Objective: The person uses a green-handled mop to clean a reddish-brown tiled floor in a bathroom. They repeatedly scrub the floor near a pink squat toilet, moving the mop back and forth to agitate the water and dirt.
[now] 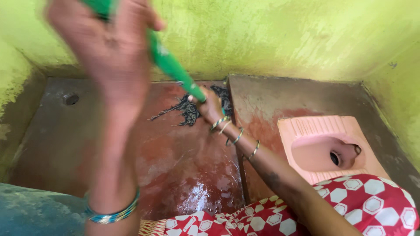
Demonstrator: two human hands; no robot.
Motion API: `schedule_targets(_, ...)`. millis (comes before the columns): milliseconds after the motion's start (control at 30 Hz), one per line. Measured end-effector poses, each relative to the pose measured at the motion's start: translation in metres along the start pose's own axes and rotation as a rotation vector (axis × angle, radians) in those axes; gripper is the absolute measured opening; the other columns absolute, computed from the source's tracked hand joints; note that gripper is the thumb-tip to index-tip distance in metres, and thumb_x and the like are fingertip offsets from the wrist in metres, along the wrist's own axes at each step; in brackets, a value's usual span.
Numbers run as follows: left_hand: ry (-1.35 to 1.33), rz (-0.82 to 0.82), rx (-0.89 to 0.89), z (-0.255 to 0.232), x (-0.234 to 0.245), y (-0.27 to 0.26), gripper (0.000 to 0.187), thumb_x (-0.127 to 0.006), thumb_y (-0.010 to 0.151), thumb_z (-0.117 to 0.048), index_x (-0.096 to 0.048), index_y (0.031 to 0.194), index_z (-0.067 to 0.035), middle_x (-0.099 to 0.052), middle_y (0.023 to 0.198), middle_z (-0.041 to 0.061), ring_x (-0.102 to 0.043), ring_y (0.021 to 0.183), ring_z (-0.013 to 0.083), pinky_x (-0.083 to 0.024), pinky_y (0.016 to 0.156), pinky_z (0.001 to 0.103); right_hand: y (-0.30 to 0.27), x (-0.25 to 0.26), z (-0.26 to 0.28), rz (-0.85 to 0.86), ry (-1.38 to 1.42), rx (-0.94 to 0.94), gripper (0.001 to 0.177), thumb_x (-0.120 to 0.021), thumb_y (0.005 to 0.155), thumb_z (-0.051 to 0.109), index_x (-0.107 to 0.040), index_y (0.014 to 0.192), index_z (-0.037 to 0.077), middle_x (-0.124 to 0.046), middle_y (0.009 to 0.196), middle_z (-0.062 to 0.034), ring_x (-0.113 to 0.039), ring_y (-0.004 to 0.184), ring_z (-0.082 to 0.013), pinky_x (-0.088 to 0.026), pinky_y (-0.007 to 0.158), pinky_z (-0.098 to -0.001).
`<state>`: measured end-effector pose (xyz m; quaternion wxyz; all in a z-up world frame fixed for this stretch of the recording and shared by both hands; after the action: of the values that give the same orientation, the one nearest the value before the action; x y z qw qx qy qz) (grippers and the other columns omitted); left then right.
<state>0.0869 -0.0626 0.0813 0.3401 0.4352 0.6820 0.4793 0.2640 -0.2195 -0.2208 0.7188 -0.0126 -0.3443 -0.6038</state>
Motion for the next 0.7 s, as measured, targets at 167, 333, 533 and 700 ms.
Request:
schedule_targets(167, 0.063, -0.065, 0.155, 0.003, 0.060, -0.003, 0.031, -0.048, 0.118, -0.023, -0.062, 0.106, 0.002, -0.064, 0.083, 0.012, -0.072, 0.071, 0.0199, -0.060, 0.065, 0.030, -0.063, 0.003, 0.061, 0.105, -0.056, -0.020, 0.024, -0.077, 0.089, 0.033, -0.061, 0.085, 0.015, -0.066, 0.073, -0.0034, -0.066, 0.069, -0.0239, -0.042, 0.068, -0.0410)
schedule_targets(333, 0.003, -0.034, 0.138, 0.003, 0.061, -0.007, 0.029, -0.051, 0.119, -0.025, -0.060, 0.108, 0.001, -0.062, 0.085, 0.012, -0.070, 0.071, 0.0193, -0.060, 0.065, 0.029, -0.069, 0.011, 0.079, 0.079, -0.105, 0.127, 0.012, -0.064, 0.093, 0.031, -0.061, 0.091, 0.019, -0.067, 0.079, 0.0012, -0.063, 0.077, -0.0215, -0.033, 0.080, -0.0384)
schedule_targets(533, -0.120, 0.000, 0.041, 0.001, 0.026, -0.002, 0.028, -0.054, 0.120, -0.026, -0.057, 0.109, 0.000, -0.060, 0.086, 0.013, -0.068, 0.071, 0.0185, -0.061, 0.065, 0.029, -0.030, 0.009, 0.038, 0.113, -0.277, 0.175, 0.032, -0.064, 0.094, 0.053, -0.064, 0.090, 0.021, -0.066, 0.077, -0.0020, -0.060, 0.073, -0.0230, -0.030, 0.074, -0.0382)
schedule_targets(700, -0.122, 0.012, -0.027, 0.012, -0.010, -0.003, 0.028, -0.056, 0.122, -0.028, -0.055, 0.111, -0.002, -0.058, 0.087, 0.013, -0.066, 0.071, 0.0178, -0.062, 0.065, 0.029, 0.026, 0.006, 0.004, 0.077, -0.314, 0.172, 0.042, -0.060, 0.084, 0.061, -0.069, 0.104, 0.026, -0.071, 0.074, -0.0012, -0.063, 0.068, -0.0238, -0.029, 0.071, -0.0407)
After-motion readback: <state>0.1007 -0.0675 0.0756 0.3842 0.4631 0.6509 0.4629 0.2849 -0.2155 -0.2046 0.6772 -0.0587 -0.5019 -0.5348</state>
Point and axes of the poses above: each hand's wrist, its own y-axis towards the middle knuckle, its own x-axis out of the back of the hand, z = x × y, the point moved 7 cm from there along y, towards the middle knuckle
